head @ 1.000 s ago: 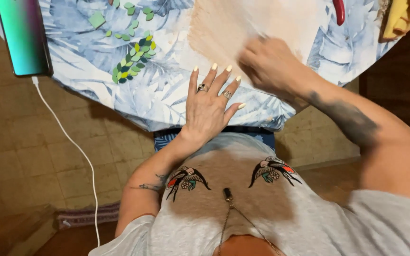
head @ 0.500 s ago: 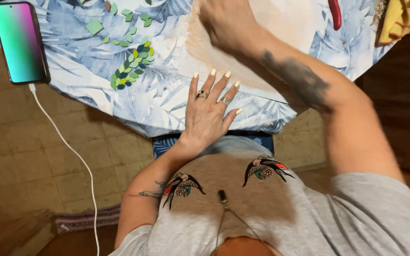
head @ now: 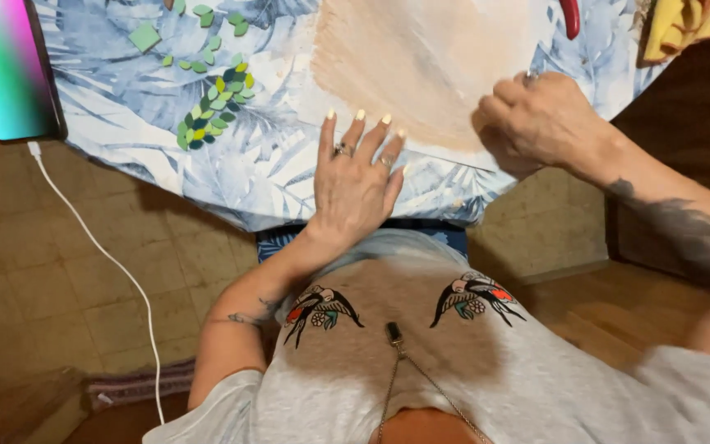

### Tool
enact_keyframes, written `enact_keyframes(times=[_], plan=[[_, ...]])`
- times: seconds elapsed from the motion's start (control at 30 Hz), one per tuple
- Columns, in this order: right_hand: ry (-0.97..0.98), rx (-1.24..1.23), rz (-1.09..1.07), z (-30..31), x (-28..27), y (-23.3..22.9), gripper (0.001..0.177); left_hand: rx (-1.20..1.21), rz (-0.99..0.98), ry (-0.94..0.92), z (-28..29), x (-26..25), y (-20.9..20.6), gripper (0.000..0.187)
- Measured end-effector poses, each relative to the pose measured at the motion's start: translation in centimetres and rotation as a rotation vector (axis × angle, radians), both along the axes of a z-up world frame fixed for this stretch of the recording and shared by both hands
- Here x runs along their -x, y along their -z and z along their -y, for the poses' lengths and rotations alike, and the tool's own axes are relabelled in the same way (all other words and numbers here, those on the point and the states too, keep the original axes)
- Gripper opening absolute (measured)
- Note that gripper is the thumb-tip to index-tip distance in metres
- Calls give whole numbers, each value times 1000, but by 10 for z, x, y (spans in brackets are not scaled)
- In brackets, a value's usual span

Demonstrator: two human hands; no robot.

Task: Sanding the edges of small green mosaic tiles by rubbing them against a sheet of sandpaper on a table.

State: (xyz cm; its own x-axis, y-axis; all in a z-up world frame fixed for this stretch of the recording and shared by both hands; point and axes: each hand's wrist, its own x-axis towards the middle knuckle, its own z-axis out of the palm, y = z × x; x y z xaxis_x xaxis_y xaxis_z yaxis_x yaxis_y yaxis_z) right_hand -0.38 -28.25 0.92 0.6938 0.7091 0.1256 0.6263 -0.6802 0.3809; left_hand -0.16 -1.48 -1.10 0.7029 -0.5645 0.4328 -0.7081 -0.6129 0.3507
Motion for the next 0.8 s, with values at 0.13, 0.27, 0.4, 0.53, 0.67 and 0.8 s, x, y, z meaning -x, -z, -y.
enact_keyframes(times=[0.13,0.27,0.4,0.53,0.67,0.8], plan=[[92,-776,-534,-28,-4,18,6,195,-24,-19,11,-5,-15,35],[123,-1090,-727,-70,5,-12,22,327,-45,-3,18,-1,-20,35],[138,-1171,-753,-78,7,-20,23,366,-44,3,22,-2,-13,30],[149,-1212,-740,-75,8,-15,25,426,-15,8,21,-2,-19,23],[154,-1219,-712,-76,8,-14,25,429,-1,-25,21,-1,-17,21],[144,-1192,-686,-78,7,-14,26,420,-4,-46,20,0,-17,22]])
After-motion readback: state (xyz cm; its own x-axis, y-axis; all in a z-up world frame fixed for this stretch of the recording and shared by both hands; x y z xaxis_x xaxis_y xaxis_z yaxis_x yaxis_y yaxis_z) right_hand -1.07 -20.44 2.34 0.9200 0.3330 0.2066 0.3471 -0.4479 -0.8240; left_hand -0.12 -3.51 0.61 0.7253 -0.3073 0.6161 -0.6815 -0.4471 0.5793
